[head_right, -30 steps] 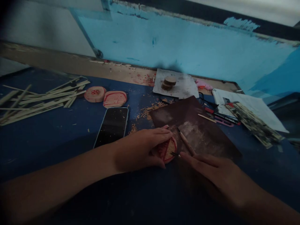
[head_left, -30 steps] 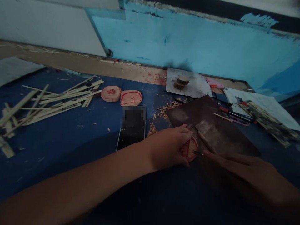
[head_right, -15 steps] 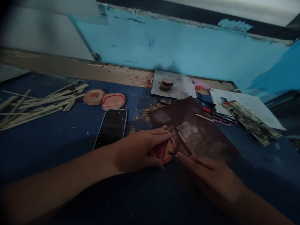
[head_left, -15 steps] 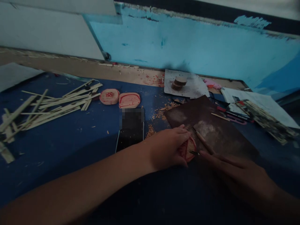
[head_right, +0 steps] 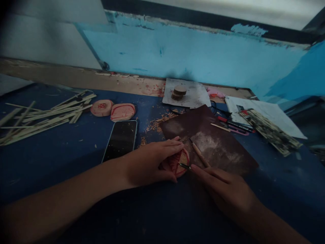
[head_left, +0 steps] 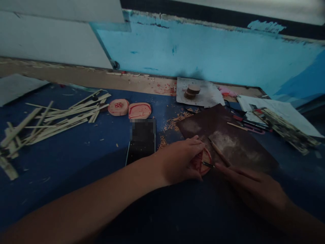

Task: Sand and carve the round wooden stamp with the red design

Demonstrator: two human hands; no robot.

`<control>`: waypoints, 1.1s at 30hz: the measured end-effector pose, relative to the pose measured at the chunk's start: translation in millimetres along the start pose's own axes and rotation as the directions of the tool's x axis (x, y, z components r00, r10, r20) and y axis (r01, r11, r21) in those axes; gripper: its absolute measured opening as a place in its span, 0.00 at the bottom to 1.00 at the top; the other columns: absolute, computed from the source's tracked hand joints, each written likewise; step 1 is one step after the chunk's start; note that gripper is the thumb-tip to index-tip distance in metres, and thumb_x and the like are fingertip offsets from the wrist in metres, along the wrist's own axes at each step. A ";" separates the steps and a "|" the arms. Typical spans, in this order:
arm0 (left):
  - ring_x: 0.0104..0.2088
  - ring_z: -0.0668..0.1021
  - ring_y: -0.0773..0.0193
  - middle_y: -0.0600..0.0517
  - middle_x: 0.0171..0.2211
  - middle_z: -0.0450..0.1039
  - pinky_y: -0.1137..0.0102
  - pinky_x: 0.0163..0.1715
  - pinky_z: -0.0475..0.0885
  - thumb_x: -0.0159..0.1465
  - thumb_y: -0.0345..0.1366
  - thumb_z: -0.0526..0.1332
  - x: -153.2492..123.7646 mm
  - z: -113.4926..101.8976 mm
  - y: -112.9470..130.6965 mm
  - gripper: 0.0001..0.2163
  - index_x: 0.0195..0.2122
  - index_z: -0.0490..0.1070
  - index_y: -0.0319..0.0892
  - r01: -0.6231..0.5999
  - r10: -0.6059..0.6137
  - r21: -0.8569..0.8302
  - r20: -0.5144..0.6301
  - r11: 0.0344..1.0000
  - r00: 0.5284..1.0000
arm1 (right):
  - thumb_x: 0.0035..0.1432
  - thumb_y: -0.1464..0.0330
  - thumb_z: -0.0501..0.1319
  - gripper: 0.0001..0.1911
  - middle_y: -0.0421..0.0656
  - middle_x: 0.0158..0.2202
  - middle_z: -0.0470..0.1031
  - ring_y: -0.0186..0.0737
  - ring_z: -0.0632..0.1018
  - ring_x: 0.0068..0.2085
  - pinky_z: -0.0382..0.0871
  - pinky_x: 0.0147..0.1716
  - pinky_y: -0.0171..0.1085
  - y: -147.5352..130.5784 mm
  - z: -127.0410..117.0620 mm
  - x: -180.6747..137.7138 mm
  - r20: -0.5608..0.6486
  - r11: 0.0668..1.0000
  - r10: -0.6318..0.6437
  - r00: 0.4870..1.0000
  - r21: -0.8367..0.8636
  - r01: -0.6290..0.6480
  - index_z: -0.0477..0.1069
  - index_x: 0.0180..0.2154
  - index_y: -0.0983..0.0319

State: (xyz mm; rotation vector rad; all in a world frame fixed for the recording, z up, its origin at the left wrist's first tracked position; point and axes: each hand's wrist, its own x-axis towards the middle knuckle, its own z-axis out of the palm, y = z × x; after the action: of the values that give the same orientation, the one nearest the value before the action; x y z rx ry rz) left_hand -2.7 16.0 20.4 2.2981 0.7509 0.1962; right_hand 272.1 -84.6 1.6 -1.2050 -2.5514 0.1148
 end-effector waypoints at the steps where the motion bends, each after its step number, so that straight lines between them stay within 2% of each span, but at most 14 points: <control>1: 0.73 0.58 0.51 0.37 0.71 0.59 0.61 0.69 0.59 0.59 0.43 0.75 -0.7 0.1 -0.4 0.42 0.69 0.59 0.31 0.002 -0.002 -0.001 0.008 1.000 1.000 | 0.67 0.75 0.52 0.23 0.43 0.43 0.85 0.33 0.86 0.37 0.79 0.33 0.26 0.5 -0.5 -0.9 -0.003 1.000 0.024 1.000 -0.002 -0.024 0.74 0.59 0.58; 4: 0.74 0.56 0.49 0.37 0.72 0.55 0.58 0.70 0.57 0.59 0.47 0.74 -3.2 1.0 -1.0 0.44 0.71 0.57 0.32 0.002 -0.002 0.000 0.018 1.000 1.000 | 0.65 0.75 0.53 0.24 0.42 0.42 0.86 0.36 0.87 0.35 0.80 0.31 0.28 1.4 -8.3 1.1 -0.008 0.998 0.055 0.998 -0.015 -0.055 0.75 0.58 0.55; 6: 0.73 0.58 0.48 0.36 0.72 0.55 0.56 0.70 0.57 0.60 0.51 0.72 -4.6 2.5 -0.5 0.42 0.69 0.59 0.34 -0.009 0.009 -0.019 -0.011 1.000 1.000 | 0.64 0.74 0.54 0.25 0.42 0.42 0.86 0.38 0.87 0.35 0.81 0.29 0.29 1.3 -17.3 5.5 0.029 0.999 0.047 0.999 -0.016 -0.046 0.76 0.58 0.55; 8: 0.71 0.63 0.49 0.38 0.70 0.60 0.56 0.69 0.60 0.64 0.50 0.68 -4.7 4.6 0.7 0.32 0.65 0.66 0.38 -0.022 0.018 -0.055 -0.066 0.998 0.998 | 0.63 0.73 0.55 0.24 0.42 0.43 0.86 0.39 0.87 0.36 0.81 0.30 0.29 0.6 -25.9 9.9 0.062 0.999 0.047 0.997 -0.015 -0.046 0.77 0.58 0.55; 10: 0.66 0.70 0.52 0.42 0.65 0.68 0.59 0.65 0.65 0.69 0.43 0.64 -3.5 7.0 2.4 0.16 0.55 0.73 0.41 -0.040 0.030 -0.091 -0.110 0.995 0.994 | 0.63 0.73 0.56 0.25 0.42 0.45 0.86 0.39 0.87 0.37 0.82 0.33 0.30 0.0 -31.7 12.4 0.097 0.998 0.062 0.993 0.000 -0.063 0.76 0.58 0.54; 12: 0.62 0.74 0.56 0.45 0.60 0.72 0.62 0.62 0.69 0.70 0.35 0.60 -1.5 9.2 4.3 0.06 0.45 0.75 0.42 -0.061 0.045 -0.121 -0.135 0.991 0.990 | 0.63 0.74 0.55 0.26 0.41 0.46 0.86 0.39 0.87 0.38 0.82 0.36 0.30 -0.4 -33.8 12.7 0.133 0.996 0.080 0.988 0.029 -0.085 0.75 0.59 0.53; 13: 0.60 0.75 0.57 0.46 0.57 0.73 0.64 0.60 0.70 0.70 0.32 0.60 -0.4 10.2 5.4 0.04 0.41 0.74 0.43 -0.067 0.048 -0.135 -0.142 0.989 0.989 | 0.64 0.74 0.55 0.26 0.40 0.46 0.86 0.38 0.87 0.38 0.82 0.37 0.30 -0.4 -33.7 12.2 0.155 0.994 0.088 0.984 0.045 -0.097 0.74 0.60 0.53; 15: 0.58 0.76 0.59 0.47 0.54 0.73 0.66 0.59 0.71 0.69 0.29 0.59 1.3 12.2 7.5 0.05 0.37 0.73 0.43 -0.059 0.034 -0.158 -0.156 0.986 0.987 | 0.65 0.73 0.56 0.25 0.39 0.47 0.85 0.38 0.87 0.39 0.82 0.38 0.30 -0.7 -31.9 10.8 0.185 0.991 0.103 0.977 0.064 -0.117 0.73 0.61 0.51; 19: 0.55 0.77 0.60 0.46 0.55 0.74 0.66 0.59 0.71 0.70 0.28 0.58 2.4 15.9 11.1 0.06 0.39 0.73 0.41 -0.022 -0.006 -0.141 -0.194 0.990 0.981 | 0.66 0.70 0.55 0.25 0.40 0.50 0.84 0.41 0.87 0.41 0.83 0.38 0.34 -2.8 -27.6 8.9 0.187 0.989 0.128 0.974 0.044 -0.139 0.73 0.62 0.51; 23: 0.56 0.77 0.59 0.46 0.56 0.75 0.66 0.60 0.70 0.72 0.29 0.57 3.1 17.2 10.2 0.07 0.41 0.75 0.40 -0.040 0.020 -0.101 -0.190 0.994 0.982 | 0.64 0.72 0.55 0.27 0.41 0.49 0.85 0.41 0.87 0.40 0.83 0.36 0.33 -4.9 -27.4 9.4 0.188 0.989 0.132 0.973 0.038 -0.142 0.73 0.62 0.51; 28: 0.50 0.79 0.59 0.48 0.50 0.77 0.66 0.55 0.73 0.71 0.32 0.58 7.8 15.9 4.4 0.07 0.39 0.77 0.42 -0.083 0.071 -0.067 -0.170 0.994 0.983 | 0.62 0.75 0.55 0.28 0.40 0.47 0.86 0.41 0.87 0.38 0.82 0.33 0.30 -6.9 -30.0 13.7 0.168 0.987 0.139 0.976 0.057 -0.151 0.75 0.61 0.51; 33: 0.43 0.80 0.58 0.50 0.40 0.79 0.65 0.47 0.74 0.72 0.34 0.57 13.2 11.1 2.5 0.07 0.42 0.75 0.42 0.038 -0.038 -0.005 -0.229 0.999 0.973 | 0.64 0.75 0.55 0.27 0.41 0.44 0.86 0.38 0.87 0.35 0.81 0.30 0.27 -11.2 -28.1 16.3 0.200 0.993 0.098 0.975 0.045 -0.109 0.74 0.61 0.53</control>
State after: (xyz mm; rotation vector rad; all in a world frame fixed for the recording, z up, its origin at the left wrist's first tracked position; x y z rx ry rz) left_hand 13.0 15.6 12.9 2.2824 0.9093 0.4496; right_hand 263.0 -81.1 34.6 -1.3668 -2.6317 0.3435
